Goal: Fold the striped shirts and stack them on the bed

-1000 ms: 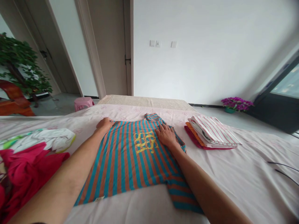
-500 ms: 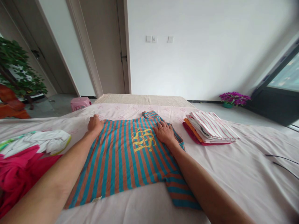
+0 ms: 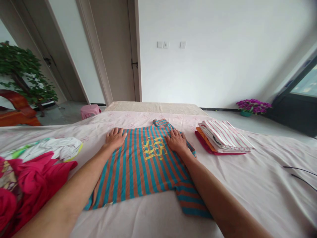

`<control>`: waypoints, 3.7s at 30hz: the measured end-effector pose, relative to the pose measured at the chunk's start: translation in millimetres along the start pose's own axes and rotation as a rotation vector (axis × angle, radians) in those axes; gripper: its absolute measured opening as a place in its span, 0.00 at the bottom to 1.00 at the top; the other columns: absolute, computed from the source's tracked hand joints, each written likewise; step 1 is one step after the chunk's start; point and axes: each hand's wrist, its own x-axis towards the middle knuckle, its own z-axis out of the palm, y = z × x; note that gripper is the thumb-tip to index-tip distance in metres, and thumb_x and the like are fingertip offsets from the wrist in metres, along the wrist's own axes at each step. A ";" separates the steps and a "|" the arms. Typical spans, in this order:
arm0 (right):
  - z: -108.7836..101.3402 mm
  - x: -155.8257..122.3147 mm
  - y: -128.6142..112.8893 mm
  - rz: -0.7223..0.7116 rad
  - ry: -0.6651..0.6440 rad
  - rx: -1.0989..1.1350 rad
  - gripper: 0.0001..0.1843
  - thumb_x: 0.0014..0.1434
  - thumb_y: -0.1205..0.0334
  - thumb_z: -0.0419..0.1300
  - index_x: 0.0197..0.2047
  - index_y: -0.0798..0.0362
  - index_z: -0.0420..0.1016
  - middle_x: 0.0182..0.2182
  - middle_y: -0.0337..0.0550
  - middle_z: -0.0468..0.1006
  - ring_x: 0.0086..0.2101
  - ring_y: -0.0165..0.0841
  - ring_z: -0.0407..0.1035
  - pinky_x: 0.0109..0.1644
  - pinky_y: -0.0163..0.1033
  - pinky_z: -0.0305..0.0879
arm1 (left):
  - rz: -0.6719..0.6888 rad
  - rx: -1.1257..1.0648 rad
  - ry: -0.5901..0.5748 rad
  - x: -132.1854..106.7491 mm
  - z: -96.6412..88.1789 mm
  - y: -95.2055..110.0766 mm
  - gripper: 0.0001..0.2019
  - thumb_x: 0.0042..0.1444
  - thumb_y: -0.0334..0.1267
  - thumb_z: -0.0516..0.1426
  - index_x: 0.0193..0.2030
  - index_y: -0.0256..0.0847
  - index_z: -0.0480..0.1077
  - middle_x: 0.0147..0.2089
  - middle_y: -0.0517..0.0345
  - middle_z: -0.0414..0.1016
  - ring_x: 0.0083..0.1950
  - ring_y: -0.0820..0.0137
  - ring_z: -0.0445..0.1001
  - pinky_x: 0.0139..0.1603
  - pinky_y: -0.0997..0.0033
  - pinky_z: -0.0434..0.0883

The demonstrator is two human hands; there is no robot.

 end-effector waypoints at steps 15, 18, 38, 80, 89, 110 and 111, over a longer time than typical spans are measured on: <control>-24.3 -28.1 -23.3 -0.150 0.079 -0.004 0.30 0.71 0.52 0.41 0.71 0.56 0.56 0.71 0.51 0.53 0.69 0.41 0.44 0.71 0.51 0.34 | 0.148 -0.026 -0.023 -108.9 -13.0 63.0 0.33 0.66 0.56 0.42 0.71 0.38 0.56 0.73 0.37 0.55 0.74 0.50 0.51 0.70 0.46 0.50; -29.6 -57.5 -47.0 -0.278 0.030 0.053 0.33 0.71 0.47 0.40 0.73 0.53 0.51 0.71 0.49 0.51 0.70 0.42 0.42 0.71 0.52 0.36 | 0.198 -0.031 0.023 -115.8 -18.1 64.6 0.33 0.66 0.56 0.43 0.73 0.43 0.53 0.75 0.38 0.50 0.75 0.50 0.50 0.69 0.42 0.50; -57.9 -119.6 65.4 0.004 -0.056 -0.084 0.34 0.71 0.49 0.41 0.73 0.59 0.51 0.71 0.54 0.52 0.69 0.44 0.45 0.71 0.55 0.40 | 0.184 0.072 0.026 -169.9 -34.9 1.2 0.26 0.66 0.48 0.45 0.69 0.47 0.62 0.73 0.46 0.58 0.73 0.52 0.53 0.69 0.44 0.51; -130.8 -246.4 130.0 -0.675 -0.073 0.310 0.19 0.46 0.79 0.52 0.34 0.51 0.77 0.36 0.41 0.80 0.40 0.35 0.72 0.47 0.40 0.63 | 1.038 -0.711 -0.135 -271.6 -70.0 169.8 0.08 0.62 0.34 0.57 0.47 0.44 0.73 0.46 0.58 0.79 0.50 0.68 0.75 0.55 0.67 0.69; -126.6 -222.3 42.9 -0.588 -0.092 0.440 0.13 0.59 0.70 0.57 0.43 0.49 0.79 0.40 0.41 0.79 0.43 0.34 0.71 0.48 0.36 0.63 | 0.661 -0.634 -0.090 -260.1 -99.4 59.4 0.08 0.64 0.38 0.54 0.46 0.45 0.73 0.46 0.59 0.77 0.49 0.70 0.75 0.51 0.72 0.70; -109.7 -203.9 -3.8 -0.654 -0.263 0.316 0.09 0.67 0.67 0.54 0.40 0.52 0.76 0.39 0.42 0.76 0.41 0.32 0.69 0.46 0.34 0.60 | 0.490 -0.278 -0.264 -266.0 -119.6 -62.4 0.10 0.56 0.28 0.48 0.37 0.45 0.68 0.40 0.60 0.73 0.42 0.69 0.73 0.43 0.70 0.64; -110.2 -205.3 -1.5 -0.666 -0.262 0.339 0.09 0.66 0.67 0.55 0.40 0.52 0.76 0.39 0.42 0.76 0.41 0.32 0.69 0.46 0.34 0.60 | 0.495 -0.277 -0.271 -268.1 -120.3 -63.7 0.10 0.55 0.28 0.48 0.37 0.45 0.68 0.40 0.59 0.74 0.42 0.69 0.74 0.44 0.70 0.64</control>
